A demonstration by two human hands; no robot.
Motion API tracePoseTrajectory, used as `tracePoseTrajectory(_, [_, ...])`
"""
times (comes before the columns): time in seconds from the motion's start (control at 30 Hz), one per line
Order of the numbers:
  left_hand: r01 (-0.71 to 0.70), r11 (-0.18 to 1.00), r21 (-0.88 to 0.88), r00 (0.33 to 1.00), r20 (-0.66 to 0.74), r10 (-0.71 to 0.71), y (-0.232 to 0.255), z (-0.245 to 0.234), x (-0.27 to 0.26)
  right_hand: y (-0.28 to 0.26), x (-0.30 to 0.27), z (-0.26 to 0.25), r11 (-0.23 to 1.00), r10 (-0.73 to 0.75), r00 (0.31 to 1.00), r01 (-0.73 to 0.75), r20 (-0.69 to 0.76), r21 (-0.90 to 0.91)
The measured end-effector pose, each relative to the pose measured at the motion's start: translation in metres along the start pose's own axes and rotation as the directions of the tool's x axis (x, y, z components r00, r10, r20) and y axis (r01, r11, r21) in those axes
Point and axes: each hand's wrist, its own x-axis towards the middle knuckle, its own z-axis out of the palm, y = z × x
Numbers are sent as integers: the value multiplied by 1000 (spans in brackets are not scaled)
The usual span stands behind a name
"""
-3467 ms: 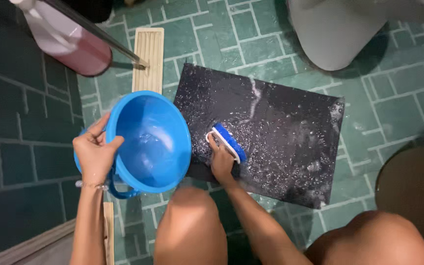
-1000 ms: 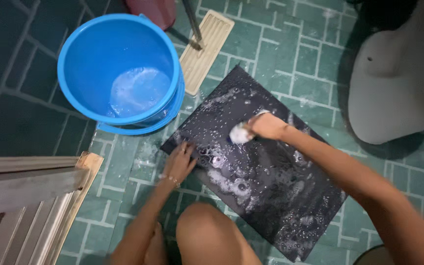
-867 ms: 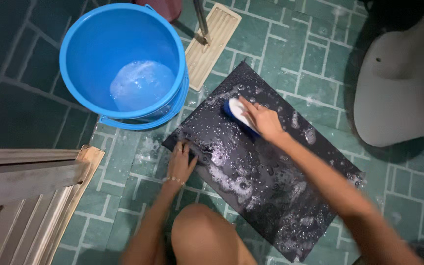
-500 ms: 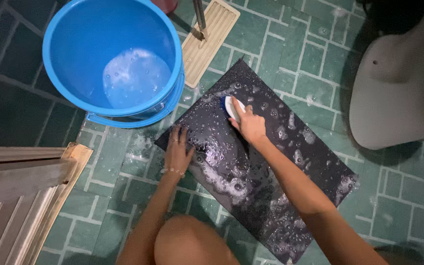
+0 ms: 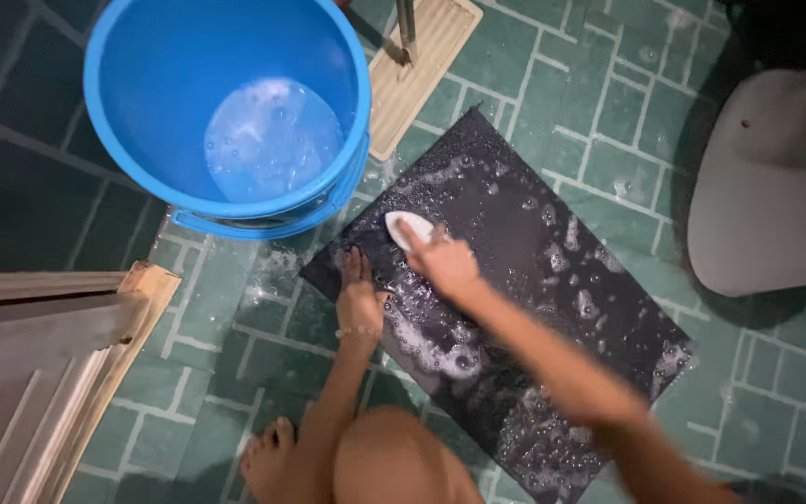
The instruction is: The person scrubs a bathroom mat with a brush and soapy water from a blue bucket, rinses it by pouring water from a scoop, and then wrings the mat out before placing it on the floor by the doorway.
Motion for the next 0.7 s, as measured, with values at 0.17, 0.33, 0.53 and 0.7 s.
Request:
tracePoseTrajectory(0.17, [51,992,115,997,53,-58,-8,19,3,111,60,-3,941,-338,932,335,131,46])
tracePoseTrajectory(0.33, [39,985,169,989,134,-62,-13,14,11,136,114,-5,847,518,855,-510,-20,153])
tracePoseTrajectory(0.53, [46,996,78,992,110,-55,-14,10,16,-2,58,1,978,206,978,-207,-26,-12])
tracePoseTrajectory(0.7, [68,992,110,990,117,-81,-14,5,19,115,72,-17,981,-168,926,126,337,144])
